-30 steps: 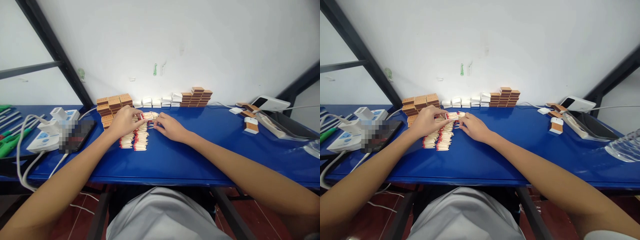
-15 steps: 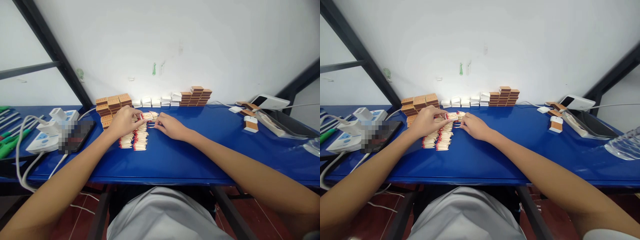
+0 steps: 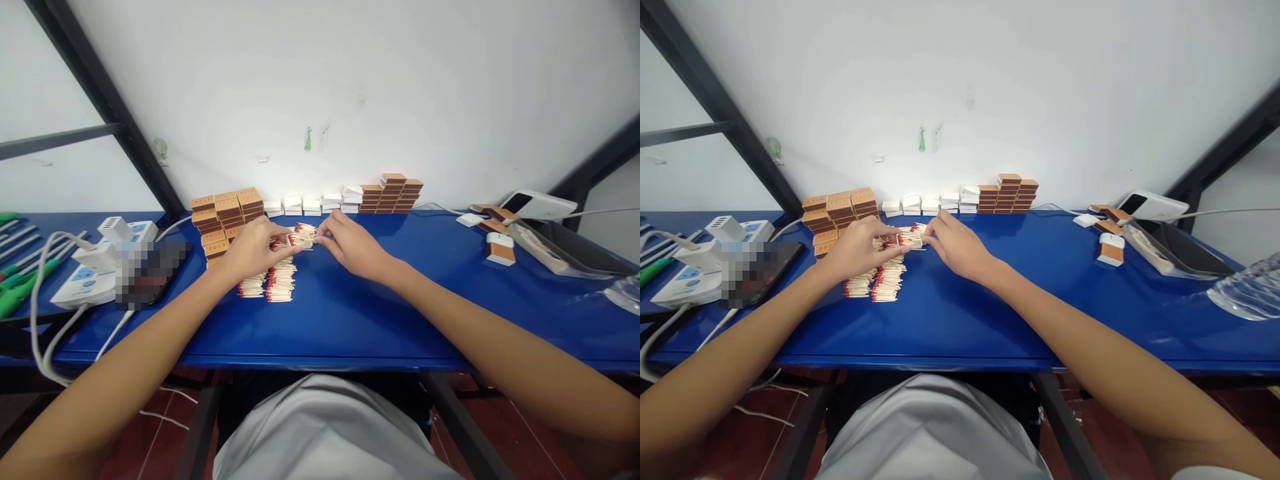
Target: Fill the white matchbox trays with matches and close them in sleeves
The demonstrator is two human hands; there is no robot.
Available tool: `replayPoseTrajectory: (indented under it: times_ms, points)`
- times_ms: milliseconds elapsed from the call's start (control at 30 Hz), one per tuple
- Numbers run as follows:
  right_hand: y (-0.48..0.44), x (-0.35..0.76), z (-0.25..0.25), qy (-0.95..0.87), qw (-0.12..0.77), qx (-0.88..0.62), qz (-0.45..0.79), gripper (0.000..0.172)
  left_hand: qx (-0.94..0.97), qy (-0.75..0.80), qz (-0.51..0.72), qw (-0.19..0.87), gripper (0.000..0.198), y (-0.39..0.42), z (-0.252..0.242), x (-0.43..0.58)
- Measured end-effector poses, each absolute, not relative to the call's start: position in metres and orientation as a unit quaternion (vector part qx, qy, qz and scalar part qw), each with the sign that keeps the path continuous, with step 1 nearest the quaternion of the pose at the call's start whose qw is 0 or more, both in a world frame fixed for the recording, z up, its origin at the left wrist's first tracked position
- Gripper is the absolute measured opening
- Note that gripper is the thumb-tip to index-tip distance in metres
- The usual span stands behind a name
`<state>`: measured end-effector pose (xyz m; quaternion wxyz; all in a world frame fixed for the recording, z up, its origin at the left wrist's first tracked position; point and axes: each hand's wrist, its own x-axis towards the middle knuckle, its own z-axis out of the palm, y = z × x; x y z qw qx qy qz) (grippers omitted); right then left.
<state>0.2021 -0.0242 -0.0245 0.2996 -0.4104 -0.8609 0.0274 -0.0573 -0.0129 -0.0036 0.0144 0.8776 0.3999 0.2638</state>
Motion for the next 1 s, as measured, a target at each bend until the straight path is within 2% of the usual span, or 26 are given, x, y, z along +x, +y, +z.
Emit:
replayPoseTrajectory:
  times_ms: [433, 767, 1000]
  points:
    - [-0.034, 0.193, -0.024, -0.873, 0.297, -0.384, 0.042, 0.012, 0.888, 0.366, 0.276, 0.033, 0.043, -0.017, -0.005, -0.054]
    - [-0.037, 0.198, -0.023, -0.884, 0.337, -0.32, 0.043, 0.026, 0.88, 0.373, 0.288, 0.063, 0.035, -0.019, -0.003, -0.053]
    - [-0.037, 0.198, -0.026, -0.888, 0.352, -0.294, 0.034, 0.029, 0.885, 0.364, 0.278, 0.081, 0.035, -0.022, -0.001, -0.052]
